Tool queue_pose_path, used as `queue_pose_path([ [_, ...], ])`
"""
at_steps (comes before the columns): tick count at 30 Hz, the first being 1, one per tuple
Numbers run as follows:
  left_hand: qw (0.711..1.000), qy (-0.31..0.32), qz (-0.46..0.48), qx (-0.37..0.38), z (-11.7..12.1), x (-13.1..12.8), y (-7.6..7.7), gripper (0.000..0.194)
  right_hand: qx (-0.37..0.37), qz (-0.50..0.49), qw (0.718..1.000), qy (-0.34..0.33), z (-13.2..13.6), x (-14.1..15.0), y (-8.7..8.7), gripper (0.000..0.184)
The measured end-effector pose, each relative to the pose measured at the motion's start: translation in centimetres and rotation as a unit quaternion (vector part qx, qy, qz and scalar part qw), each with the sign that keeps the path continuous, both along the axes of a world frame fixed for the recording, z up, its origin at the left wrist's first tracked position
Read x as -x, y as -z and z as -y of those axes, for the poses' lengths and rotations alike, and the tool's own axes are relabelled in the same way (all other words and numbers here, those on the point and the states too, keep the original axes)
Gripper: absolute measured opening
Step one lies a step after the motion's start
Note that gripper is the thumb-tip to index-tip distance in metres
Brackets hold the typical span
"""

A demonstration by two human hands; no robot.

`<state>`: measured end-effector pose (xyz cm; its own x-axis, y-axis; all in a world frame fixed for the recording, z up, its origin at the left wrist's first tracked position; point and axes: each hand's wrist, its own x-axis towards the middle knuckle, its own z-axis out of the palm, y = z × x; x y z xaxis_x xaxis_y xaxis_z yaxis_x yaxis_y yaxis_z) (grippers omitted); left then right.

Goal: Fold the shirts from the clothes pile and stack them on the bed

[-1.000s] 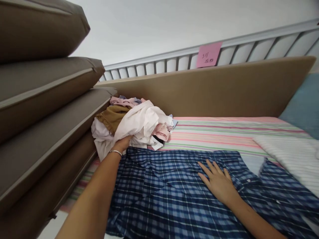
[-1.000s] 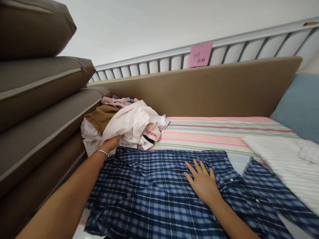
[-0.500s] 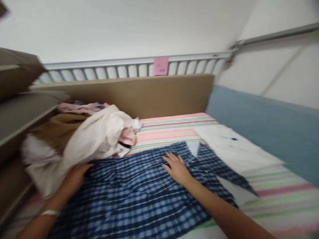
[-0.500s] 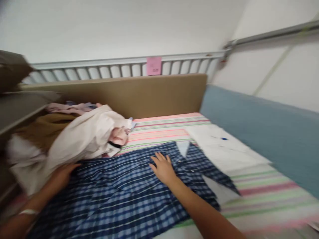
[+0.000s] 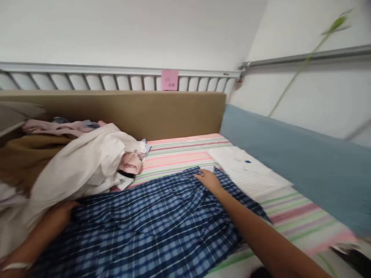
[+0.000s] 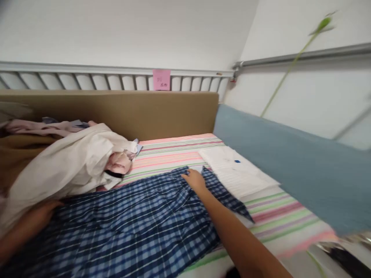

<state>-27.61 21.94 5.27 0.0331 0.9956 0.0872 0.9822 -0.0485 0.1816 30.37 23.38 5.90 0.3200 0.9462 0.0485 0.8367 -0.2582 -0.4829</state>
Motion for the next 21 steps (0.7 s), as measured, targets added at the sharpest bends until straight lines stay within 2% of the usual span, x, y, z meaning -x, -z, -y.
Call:
queue_pose_path([
  [2,1.000,0.010,-0.023,-0.001,0.9,-1.5,-1.4,0.042,0.027,-0.002,1.000,-0.013,-0.7,0.1,0.4,0.040],
  [4,0.999,0.010,-0.039,0.021,1.4,-2.5,-2.4,0.041,0.061,0.023,0.997,-0.029,-1.6,-0.1,0.9,0.030],
  [6,0.998,-0.008,-0.053,0.036,1.4,-2.9,-2.7,0.039,0.074,0.038,0.994,-0.069,-2.5,-0.5,1.4,0.020],
  [8,0.997,-0.025,-0.061,0.046,1.4,-2.8,-2.8,0.039,0.046,0.043,0.994,-0.093,-2.9,-0.9,1.8,0.020],
  [10,0.996,-0.036,-0.062,0.051,1.4,-2.7,-2.9,0.038,-0.004,0.039,0.996,-0.077,-2.8,-1.1,1.8,0.020],
  [13,0.996,-0.044,-0.059,0.054,1.4,-2.7,-3.1,0.035,-0.067,0.013,0.998,-0.013,-1.8,-1.0,1.3,0.020],
  [16,0.995,-0.052,-0.061,0.058,1.2,-2.9,-3.2,0.032,-0.087,0.004,0.996,0.021,-1.1,-0.7,0.9,0.022],
  [19,0.994,-0.063,-0.068,0.062,1.0,-2.9,-3.2,0.030,-0.101,0.033,0.994,0.030,-0.8,-0.4,0.7,0.023],
  [21,0.992,-0.075,-0.074,0.063,0.9,-3.0,-3.1,0.029,-0.126,0.088,0.988,0.025,-0.7,-0.5,0.4,0.023],
])
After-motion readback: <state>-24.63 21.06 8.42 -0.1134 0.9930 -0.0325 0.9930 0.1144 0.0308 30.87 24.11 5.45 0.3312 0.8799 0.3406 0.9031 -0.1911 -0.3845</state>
